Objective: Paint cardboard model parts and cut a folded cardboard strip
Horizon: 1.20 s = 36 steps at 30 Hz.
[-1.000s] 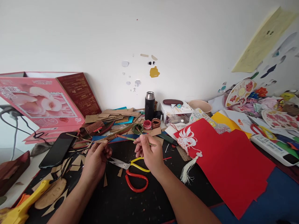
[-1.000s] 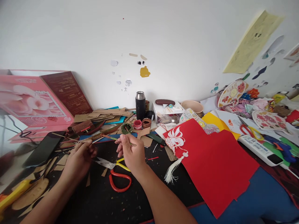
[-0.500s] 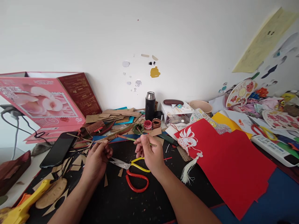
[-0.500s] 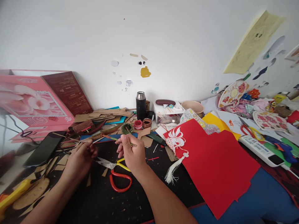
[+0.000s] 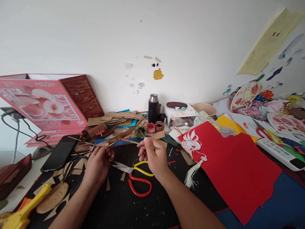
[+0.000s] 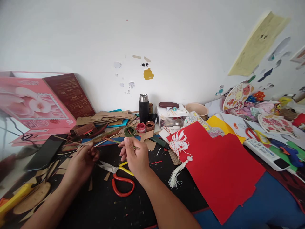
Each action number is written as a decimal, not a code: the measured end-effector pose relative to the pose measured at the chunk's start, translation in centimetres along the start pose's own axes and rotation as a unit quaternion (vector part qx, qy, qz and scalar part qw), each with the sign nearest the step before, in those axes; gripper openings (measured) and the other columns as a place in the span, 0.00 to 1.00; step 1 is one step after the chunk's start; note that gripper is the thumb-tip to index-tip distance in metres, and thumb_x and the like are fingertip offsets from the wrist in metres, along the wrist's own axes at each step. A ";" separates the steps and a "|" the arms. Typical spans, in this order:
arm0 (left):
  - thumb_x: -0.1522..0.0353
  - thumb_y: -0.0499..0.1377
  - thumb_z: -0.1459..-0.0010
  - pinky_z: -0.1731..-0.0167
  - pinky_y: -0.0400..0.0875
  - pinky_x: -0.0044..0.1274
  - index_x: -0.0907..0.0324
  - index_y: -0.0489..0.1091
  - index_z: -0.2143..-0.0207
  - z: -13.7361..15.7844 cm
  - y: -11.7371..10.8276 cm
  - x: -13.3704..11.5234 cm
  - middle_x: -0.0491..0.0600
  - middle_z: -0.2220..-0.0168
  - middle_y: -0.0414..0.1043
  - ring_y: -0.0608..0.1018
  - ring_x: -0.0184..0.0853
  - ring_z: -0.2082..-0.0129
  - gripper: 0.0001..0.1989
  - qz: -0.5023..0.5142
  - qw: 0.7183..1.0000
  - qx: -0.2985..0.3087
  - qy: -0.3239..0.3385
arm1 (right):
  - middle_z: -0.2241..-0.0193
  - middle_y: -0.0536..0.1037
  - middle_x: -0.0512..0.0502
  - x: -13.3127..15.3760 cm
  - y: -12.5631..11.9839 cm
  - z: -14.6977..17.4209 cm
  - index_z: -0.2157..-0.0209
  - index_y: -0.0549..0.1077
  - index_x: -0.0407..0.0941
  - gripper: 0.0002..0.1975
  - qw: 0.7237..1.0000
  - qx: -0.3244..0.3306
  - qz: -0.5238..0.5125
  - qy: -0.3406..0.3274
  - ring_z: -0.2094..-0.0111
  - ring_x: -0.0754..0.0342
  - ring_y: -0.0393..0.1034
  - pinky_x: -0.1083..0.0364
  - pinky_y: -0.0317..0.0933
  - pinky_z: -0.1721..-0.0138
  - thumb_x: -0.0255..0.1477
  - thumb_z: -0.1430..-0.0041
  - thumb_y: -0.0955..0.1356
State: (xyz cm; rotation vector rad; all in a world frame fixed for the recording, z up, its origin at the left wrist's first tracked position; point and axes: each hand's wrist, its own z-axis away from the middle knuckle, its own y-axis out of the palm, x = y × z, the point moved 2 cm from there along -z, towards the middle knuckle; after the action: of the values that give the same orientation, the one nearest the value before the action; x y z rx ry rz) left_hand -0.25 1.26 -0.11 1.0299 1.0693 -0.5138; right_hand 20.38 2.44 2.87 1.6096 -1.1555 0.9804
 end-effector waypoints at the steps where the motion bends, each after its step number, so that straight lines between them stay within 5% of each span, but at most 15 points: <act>1: 0.62 0.78 0.60 0.81 0.60 0.20 0.57 0.66 0.76 0.0 0.0 0.0 0.39 0.78 0.60 0.64 0.28 0.76 0.22 -0.005 1.000 0.001 0.000 | 0.77 0.79 0.46 0.0 0.1 0.1 0.68 0.79 0.43 0.31 1.000 0.006 0.006 -0.003 0.84 0.59 0.71 0.62 0.60 0.84 0.58 0.31 0.65; 10: 0.63 0.77 0.57 0.81 0.59 0.20 0.57 0.67 0.75 -0.3 -0.4 0.2 0.39 0.77 0.59 0.64 0.28 0.76 0.21 0.013 1.000 0.000 0.003 | 0.81 0.75 0.50 -0.2 -0.7 -0.7 0.68 0.78 0.43 0.32 0.999 -0.051 -0.009 0.014 0.85 0.59 0.70 0.61 0.61 0.85 0.60 0.34 0.66; 23: 0.60 0.80 0.60 0.80 0.61 0.20 0.57 0.70 0.75 -0.3 -0.4 0.4 0.40 0.78 0.63 0.65 0.28 0.76 0.22 -0.010 1.000 0.019 0.020 | 0.79 0.75 0.50 0.3 -0.2 -0.1 0.69 0.77 0.43 0.31 1.000 -0.012 -0.014 0.005 0.84 0.59 0.71 0.62 0.59 0.84 0.57 0.32 0.67; 36: 0.62 0.79 0.61 0.81 0.61 0.20 0.57 0.69 0.75 -0.4 -0.5 0.0 0.39 0.78 0.62 0.64 0.28 0.76 0.22 0.008 1.000 -0.008 0.022 | 0.81 0.74 0.51 -0.3 -0.9 -0.9 0.68 0.78 0.42 0.32 0.997 -0.066 -0.027 0.005 0.85 0.60 0.70 0.63 0.58 0.85 0.59 0.34 0.68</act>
State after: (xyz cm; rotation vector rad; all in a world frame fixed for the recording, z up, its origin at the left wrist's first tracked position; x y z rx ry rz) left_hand -0.81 1.36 -0.31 1.0392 1.1023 -0.4711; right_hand 21.04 3.49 2.62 1.5207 -1.1407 0.8597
